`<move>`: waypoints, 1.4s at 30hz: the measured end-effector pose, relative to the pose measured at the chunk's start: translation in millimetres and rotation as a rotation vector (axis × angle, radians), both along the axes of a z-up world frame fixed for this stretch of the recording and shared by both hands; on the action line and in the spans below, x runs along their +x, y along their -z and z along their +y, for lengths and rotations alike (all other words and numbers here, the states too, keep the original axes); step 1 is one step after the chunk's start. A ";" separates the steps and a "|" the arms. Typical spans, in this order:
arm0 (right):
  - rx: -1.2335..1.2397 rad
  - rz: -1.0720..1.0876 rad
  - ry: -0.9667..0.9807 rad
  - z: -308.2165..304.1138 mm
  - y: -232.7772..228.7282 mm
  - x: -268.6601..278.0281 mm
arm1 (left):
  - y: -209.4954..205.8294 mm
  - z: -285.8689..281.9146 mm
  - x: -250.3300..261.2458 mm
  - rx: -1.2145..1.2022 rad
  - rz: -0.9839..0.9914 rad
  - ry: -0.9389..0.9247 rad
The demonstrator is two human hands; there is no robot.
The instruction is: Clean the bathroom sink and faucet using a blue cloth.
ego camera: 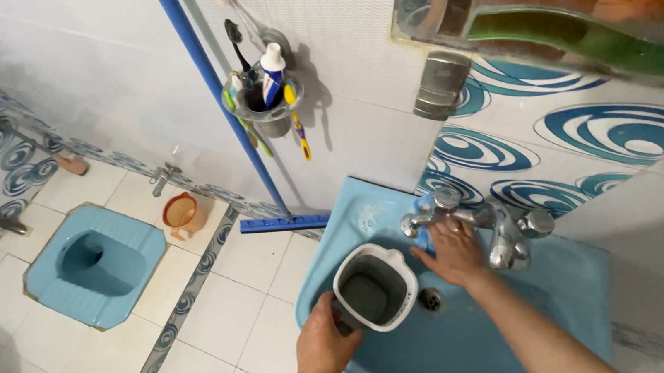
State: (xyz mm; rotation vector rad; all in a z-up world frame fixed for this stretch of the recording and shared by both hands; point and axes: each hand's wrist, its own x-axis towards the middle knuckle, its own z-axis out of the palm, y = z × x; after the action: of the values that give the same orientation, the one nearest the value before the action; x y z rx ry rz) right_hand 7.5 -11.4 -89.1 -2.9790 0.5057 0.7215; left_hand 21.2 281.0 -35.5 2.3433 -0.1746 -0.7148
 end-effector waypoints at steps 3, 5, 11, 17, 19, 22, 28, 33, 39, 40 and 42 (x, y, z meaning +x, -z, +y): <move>0.013 -0.593 -0.151 -42.4 82.7 -41.3 | -1.7 -4.7 -0.7 -0.017 0.022 -0.019; 0.002 -0.632 -0.099 -43.5 67.5 -67.3 | -1.0 -5.1 -2.9 -0.030 0.001 -0.034; -0.125 -0.501 0.023 -0.6 38.0 -20.6 | 4.9 -0.9 0.2 -0.031 -0.037 -0.069; -0.002 -0.478 0.083 -18.4 39.5 -49.7 | 17.4 -8.6 -3.9 -0.047 -0.076 -0.038; 0.125 -0.535 0.217 -22.3 39.2 -71.5 | 17.4 -7.5 -3.8 -0.056 -0.116 -0.042; -0.085 -0.370 0.170 -19.4 52.2 -71.7 | 9.0 -9.0 -5.4 -0.055 -0.092 -0.057; -0.127 -0.528 -0.034 -14.7 86.3 -41.4 | 9.6 -25.1 -15.8 -0.038 -0.066 -0.011; -0.089 -0.377 -0.126 -48.6 39.3 -119.6 | 18.6 -44.9 -25.4 -0.101 -0.041 0.041; -0.253 -0.515 -0.284 -104.1 40.3 -214.8 | 82.3 -86.9 -52.7 -0.127 0.006 0.179; -0.255 -0.512 -0.276 -107.7 35.4 -216.9 | 92.8 -94.2 -59.2 -0.127 0.008 0.187; -0.054 -0.522 -0.057 -117.0 25.8 -219.0 | 113.9 -110.2 -71.1 -0.191 -0.036 0.286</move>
State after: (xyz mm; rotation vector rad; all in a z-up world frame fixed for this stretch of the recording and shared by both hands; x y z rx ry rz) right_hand -211.5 -128.4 -114.9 -3.0596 0.4073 -0.0835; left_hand -49.9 170.7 -149.4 2.1708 -0.5776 -0.7561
